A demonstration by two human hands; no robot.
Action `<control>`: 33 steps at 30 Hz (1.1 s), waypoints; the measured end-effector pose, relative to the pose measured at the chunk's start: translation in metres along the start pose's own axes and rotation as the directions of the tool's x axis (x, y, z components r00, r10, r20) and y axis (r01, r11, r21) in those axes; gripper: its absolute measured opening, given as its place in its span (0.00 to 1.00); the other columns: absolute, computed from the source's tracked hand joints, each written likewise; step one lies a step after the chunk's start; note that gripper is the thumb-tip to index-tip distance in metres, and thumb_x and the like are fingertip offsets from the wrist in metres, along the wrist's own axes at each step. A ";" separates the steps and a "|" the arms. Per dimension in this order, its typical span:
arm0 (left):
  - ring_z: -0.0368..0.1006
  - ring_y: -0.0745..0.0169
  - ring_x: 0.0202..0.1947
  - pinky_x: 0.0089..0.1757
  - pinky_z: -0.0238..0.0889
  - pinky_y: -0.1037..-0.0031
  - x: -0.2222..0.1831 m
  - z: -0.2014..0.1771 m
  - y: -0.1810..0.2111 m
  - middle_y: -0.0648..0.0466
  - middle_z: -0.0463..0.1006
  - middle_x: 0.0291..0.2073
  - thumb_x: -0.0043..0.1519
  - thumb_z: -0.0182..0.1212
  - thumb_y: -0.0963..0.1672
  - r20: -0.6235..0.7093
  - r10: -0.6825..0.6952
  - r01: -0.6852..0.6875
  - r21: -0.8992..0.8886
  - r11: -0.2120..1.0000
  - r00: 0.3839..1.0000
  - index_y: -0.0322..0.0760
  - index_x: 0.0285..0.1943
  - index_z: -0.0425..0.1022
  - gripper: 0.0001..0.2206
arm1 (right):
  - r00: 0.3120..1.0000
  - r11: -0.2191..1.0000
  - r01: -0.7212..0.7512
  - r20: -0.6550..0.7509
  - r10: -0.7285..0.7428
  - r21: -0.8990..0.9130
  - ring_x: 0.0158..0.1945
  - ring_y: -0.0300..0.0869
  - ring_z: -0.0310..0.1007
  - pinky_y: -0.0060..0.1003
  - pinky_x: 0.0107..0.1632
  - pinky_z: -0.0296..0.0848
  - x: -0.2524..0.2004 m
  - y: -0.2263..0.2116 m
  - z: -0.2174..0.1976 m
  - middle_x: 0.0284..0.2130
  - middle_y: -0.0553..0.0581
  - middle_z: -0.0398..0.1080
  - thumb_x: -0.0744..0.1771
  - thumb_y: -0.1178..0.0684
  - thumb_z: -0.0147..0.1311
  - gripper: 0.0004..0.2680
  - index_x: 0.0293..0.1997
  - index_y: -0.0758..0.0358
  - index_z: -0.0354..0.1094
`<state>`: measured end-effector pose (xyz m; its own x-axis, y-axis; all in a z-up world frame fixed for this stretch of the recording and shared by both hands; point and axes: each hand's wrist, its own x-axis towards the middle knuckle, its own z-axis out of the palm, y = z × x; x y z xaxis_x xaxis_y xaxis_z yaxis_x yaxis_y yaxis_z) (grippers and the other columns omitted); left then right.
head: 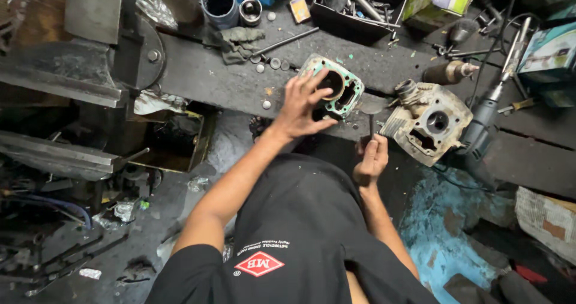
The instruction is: The person scrapes the surface of a disassembled engine block with a small metal tool, removing residue from the gasket area. The person holds the block steady with one hand while scraping with the other, then briefly inspects the cleaned surface.
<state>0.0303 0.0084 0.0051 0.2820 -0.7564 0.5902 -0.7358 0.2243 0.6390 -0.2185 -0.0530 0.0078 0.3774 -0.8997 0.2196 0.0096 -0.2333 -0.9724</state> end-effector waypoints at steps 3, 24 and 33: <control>0.39 0.33 0.78 0.69 0.47 0.46 0.005 -0.025 -0.017 0.42 0.50 0.78 0.49 0.82 0.49 0.115 -0.010 0.018 -0.069 0.997 0.993 0.50 0.67 0.68 0.36 | 0.956 0.965 -0.147 0.283 0.082 0.219 0.41 0.37 0.63 0.32 0.46 0.68 0.006 0.011 -0.003 0.41 0.53 0.65 0.75 0.55 0.44 0.10 0.64 0.60 0.51; 0.43 0.25 0.77 0.72 0.47 0.45 0.001 0.028 -0.003 0.38 0.49 0.75 0.49 0.82 0.47 -0.266 -0.299 0.300 -0.041 0.953 0.916 0.47 0.64 0.61 0.37 | 0.735 0.701 0.652 0.013 -0.678 -0.291 0.30 0.46 0.72 0.39 0.34 0.73 0.029 0.012 0.003 0.32 0.58 0.72 0.72 0.58 0.46 0.05 0.52 0.69 0.60; 0.46 0.29 0.77 0.71 0.48 0.47 -0.011 0.019 -0.011 0.35 0.42 0.78 0.49 0.83 0.52 -0.271 -0.253 0.267 0.019 0.963 0.929 0.47 0.78 0.47 0.51 | 0.886 0.793 0.424 0.018 -0.464 -0.437 0.29 0.46 0.74 0.36 0.33 0.71 0.038 -0.009 0.028 0.32 0.61 0.75 0.72 0.58 0.50 0.05 0.42 0.67 0.72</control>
<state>0.0239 0.0022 -0.0176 0.6144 -0.5931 0.5203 -0.6449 0.0024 0.7642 -0.1782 -0.0750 0.0223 0.3462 -0.6821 0.6441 -0.2372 -0.7279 -0.6433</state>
